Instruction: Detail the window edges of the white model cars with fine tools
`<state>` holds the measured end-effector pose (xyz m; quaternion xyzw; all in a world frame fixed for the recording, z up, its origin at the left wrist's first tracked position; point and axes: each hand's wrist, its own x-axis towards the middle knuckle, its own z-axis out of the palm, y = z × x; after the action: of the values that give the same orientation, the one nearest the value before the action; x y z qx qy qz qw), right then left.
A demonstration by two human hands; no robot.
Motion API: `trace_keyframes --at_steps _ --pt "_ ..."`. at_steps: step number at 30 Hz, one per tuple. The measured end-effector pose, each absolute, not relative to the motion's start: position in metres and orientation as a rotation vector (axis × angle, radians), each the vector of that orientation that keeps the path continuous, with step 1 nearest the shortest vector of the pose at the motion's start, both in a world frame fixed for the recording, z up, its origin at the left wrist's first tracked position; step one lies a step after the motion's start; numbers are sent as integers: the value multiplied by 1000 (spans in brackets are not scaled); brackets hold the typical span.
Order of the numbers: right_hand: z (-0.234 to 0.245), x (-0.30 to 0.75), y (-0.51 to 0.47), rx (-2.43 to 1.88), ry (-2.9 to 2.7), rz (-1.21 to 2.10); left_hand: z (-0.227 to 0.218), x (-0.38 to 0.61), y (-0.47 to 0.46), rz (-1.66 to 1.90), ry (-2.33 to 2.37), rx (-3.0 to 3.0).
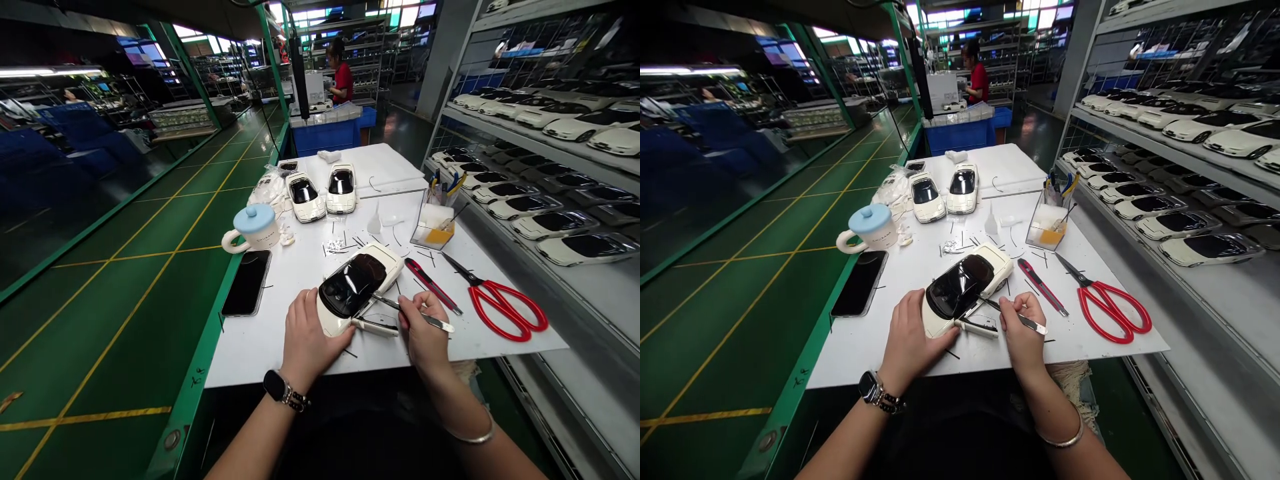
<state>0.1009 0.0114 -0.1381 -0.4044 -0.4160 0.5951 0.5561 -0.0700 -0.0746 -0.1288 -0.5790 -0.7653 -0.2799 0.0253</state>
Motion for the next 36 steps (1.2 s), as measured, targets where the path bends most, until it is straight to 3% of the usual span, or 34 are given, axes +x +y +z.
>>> trace_keyframes --at_steps 18,23,27,31,36 --pt "-137 93 12 -897 -946 1459 -131 -71 -77 -846 -2394 -1810" --pt "-131 108 10 -814 -934 1530 -107 -82 -74 -969 -2398 -1994" --pt "-124 119 7 -765 -951 1576 -77 -90 -47 -1168 -2143 -2325" --pt "-117 122 1 -736 -992 1581 -69 -87 -11 -926 -1730 -2742" --pt "-113 128 -1 -716 -1056 1598 -83 -80 9 -857 -1472 -2755"
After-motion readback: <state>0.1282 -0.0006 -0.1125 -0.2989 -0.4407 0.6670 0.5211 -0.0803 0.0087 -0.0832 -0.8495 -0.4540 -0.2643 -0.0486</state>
